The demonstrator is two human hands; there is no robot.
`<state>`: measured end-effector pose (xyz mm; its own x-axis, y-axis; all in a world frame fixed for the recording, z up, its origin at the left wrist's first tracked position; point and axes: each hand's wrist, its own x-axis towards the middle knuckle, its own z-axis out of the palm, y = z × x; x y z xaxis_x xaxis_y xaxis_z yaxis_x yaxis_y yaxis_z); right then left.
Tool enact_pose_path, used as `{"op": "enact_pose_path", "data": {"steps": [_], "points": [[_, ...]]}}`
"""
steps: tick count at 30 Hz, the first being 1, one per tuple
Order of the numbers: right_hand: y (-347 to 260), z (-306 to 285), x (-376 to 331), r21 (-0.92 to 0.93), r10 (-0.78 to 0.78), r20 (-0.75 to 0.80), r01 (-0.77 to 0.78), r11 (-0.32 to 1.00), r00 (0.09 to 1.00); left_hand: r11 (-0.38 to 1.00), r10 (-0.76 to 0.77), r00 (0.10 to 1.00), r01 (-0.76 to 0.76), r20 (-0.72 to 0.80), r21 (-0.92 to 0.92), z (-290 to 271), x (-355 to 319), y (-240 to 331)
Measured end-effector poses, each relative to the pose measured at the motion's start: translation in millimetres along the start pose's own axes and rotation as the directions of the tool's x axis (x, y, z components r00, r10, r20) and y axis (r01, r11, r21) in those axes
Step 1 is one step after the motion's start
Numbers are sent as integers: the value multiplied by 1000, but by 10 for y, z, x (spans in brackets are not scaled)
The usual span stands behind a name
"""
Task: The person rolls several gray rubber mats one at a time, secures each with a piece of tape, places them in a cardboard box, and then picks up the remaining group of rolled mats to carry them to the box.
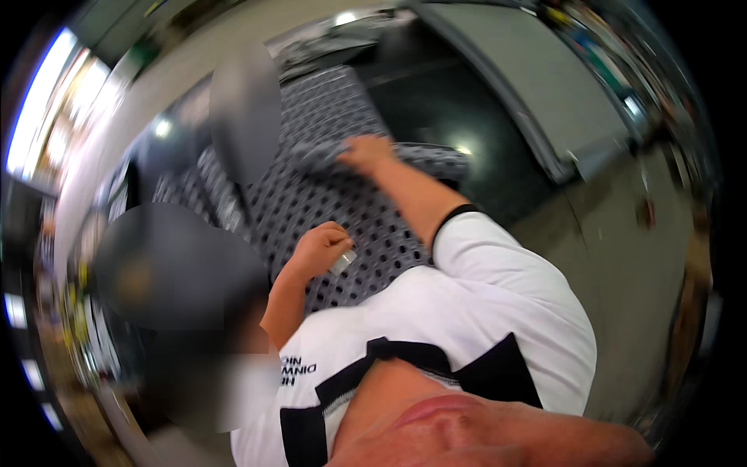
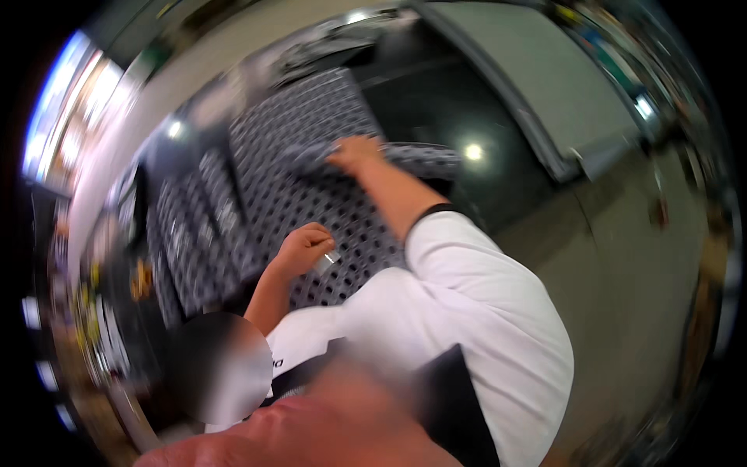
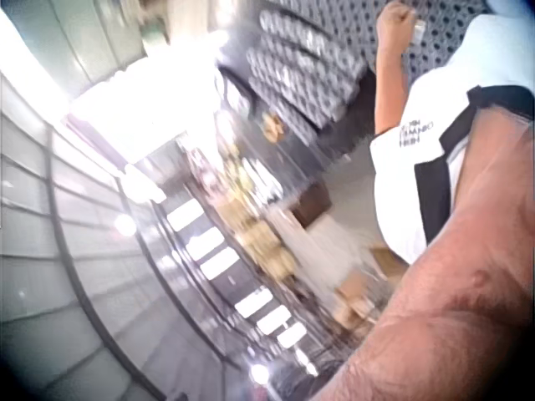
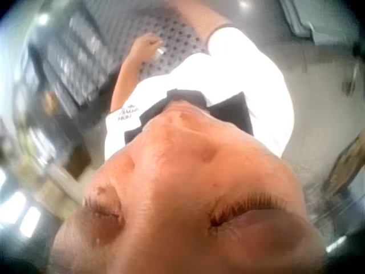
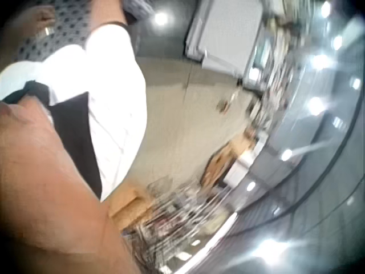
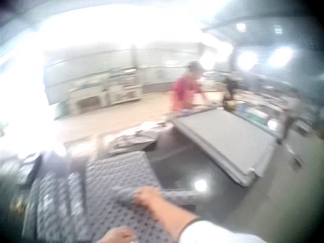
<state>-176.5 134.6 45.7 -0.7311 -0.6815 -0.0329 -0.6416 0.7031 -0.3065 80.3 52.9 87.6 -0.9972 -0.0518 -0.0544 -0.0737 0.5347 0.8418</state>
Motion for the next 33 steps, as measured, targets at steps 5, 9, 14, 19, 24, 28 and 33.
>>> {"op": "enact_pose_path", "data": {"steps": [5,9,14,19,24,28,33], "points": [[280,-47,110,-70,-196,105,203,977,975,723,90,829,327,-552,608,-423,-1364,-524],[-155,-217,157,-103,-214,226,242,965,950,390,-25,727,639,-686,663,-455,-2263,-1086],[-1357,-480,255,-63,-804,11,803,593,594,371,-115,771,619,-627,693,-337,-2712,-1451],[-2863,-116,239,-193,-971,147,968,159,188,402,-61,789,581,-612,708,-447,-2850,-1503],[-3469,811,-76,-91,-662,263,701,707,702,441,-5,766,579,-643,686,-473,-2887,-1499],[-3123,948,-277,-43,-681,183,698,715,709,427,-8,744,607,-669,670,-420,-2928,-1303],[-1776,775,-384,202,-645,-44,639,742,763,536,82,738,534,-670,654,-253,-2777,-1178]]}}
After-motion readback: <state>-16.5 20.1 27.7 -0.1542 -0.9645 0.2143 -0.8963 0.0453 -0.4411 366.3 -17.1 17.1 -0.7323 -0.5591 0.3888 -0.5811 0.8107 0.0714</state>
